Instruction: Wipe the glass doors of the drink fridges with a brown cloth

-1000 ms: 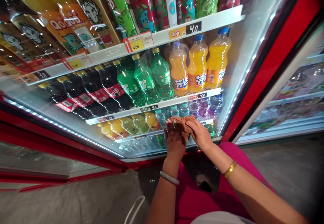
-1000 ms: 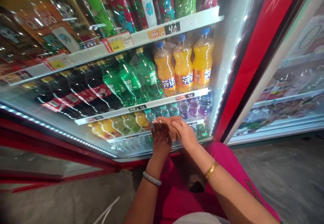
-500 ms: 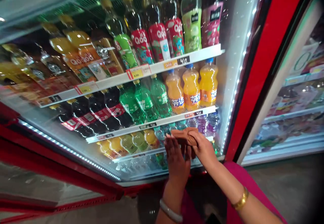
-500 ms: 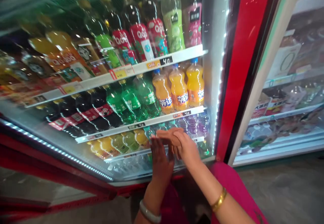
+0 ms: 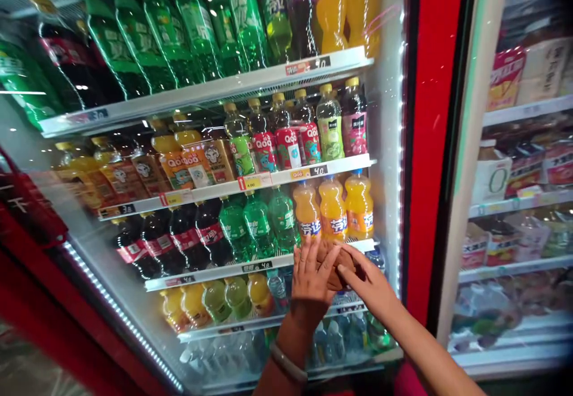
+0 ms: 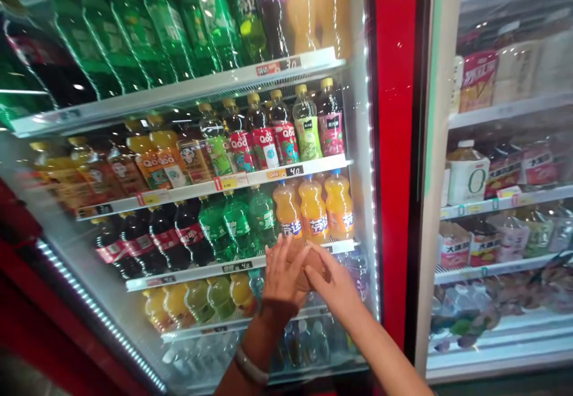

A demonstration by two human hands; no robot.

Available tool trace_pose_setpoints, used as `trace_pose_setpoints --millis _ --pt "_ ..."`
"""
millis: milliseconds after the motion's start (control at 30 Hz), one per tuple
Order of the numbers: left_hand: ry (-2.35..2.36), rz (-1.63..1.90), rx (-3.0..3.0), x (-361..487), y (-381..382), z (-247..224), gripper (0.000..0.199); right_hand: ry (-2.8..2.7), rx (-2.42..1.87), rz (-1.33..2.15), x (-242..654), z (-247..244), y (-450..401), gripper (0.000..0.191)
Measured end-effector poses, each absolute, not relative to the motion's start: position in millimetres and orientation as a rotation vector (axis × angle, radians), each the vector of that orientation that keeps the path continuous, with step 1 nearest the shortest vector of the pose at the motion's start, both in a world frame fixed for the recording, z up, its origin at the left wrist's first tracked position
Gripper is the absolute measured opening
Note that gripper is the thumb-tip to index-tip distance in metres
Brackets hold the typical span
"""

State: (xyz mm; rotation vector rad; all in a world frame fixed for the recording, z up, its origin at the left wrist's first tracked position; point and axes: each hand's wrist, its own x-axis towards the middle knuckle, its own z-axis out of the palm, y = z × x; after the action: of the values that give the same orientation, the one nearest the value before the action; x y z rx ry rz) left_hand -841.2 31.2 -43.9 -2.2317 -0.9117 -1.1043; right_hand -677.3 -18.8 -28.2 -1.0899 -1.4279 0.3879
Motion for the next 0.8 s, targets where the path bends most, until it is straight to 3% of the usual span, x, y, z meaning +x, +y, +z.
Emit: trace_pose_setpoints --millis 200,333,500,700,800 --pt "-0.836 -1.476 -2.032 -803.3 34.2 -1.9 0.065 -1.402 -1.131 -0.593 -615.8 51.6 -22.8 0.033" --pt "-0.786 -1.658 -1.953 -766.2 38.3 50.3 0.058 -1.507 -1.023 -0.974 -582.2 111.5 4.3 0.053" --pt "-0.762 -1.853 -1.746 -721.0 44.8 106.5 0.058 -1.574 -1.043 -1.137 -552.3 150.8 39.6 0.065" --pt "-0.478 -1.501 -1.925 -703.8 47.0 81.2 0.068 -1.638 -1.076 -1.151 -541.4 145.9 49.3 0.067" --pt "-0.385 -1.379 -1.891 -721.0 52.1 90.6 0.067 -1.614 -1.062 -1.178 -544.8 144.0 47.9 0.068"
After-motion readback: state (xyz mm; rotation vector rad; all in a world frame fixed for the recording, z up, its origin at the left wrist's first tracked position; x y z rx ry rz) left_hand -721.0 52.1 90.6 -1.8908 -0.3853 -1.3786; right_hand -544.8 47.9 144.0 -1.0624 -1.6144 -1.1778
